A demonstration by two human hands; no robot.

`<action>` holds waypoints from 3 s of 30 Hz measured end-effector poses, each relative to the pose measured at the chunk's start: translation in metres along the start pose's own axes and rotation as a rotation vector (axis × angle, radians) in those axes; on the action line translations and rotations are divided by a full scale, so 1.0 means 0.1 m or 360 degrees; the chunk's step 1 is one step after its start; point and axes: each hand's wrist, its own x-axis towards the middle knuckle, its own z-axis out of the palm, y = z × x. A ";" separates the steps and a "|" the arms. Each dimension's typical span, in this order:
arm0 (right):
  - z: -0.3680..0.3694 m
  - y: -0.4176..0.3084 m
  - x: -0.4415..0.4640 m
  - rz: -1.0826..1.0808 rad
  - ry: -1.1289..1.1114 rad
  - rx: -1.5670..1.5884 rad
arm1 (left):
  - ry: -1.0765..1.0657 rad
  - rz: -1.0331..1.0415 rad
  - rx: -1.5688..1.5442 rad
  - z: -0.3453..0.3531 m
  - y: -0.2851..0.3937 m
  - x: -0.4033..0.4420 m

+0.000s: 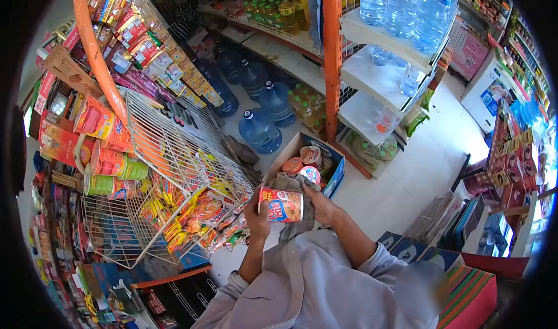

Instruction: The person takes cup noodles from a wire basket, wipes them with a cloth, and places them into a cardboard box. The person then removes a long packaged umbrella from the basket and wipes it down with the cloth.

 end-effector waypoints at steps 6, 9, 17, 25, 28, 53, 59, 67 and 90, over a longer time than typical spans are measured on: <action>-0.38 -0.17 -0.11 0.0169 0.0374 -0.0165 | 0.0077 -0.0252 0.0135 0.10 -0.11 0.13; -0.51 -0.39 -0.39 -0.0028 0.0460 0.0056 | 0.0194 -0.0257 0.0427 -0.02 -0.51 0.24; -1.41 -0.51 -0.64 -0.0606 0.0528 0.0537 | 0.0222 -0.0149 0.1439 0.12 -0.95 0.40; -1.36 -0.32 -0.65 -0.0536 0.0573 0.0697 | -0.0003 0.0009 0.1316 0.24 -0.99 0.24; -1.49 -0.24 -0.64 -0.0513 0.0577 0.0715 | -0.0600 -0.0385 0.0914 0.11 -0.88 0.07; -0.90 -0.07 0.18 -0.0293 0.0252 0.0258 | 0.1559 0.0543 0.2245 -3.51 2.60 1.47; -1.06 0.09 0.00 -0.0361 0.0422 0.0324 | 0.1834 -0.0139 0.1796 -3.65 2.49 1.75; -1.03 0.17 -0.08 -0.0393 0.0389 0.0406 | 0.1799 0.0602 0.1531 -3.91 2.32 1.67; 1.27 -0.19 -0.59 -0.1054 -0.0597 0.0051 | 0.0034 0.0375 -0.0125 -1.33 1.47 -0.31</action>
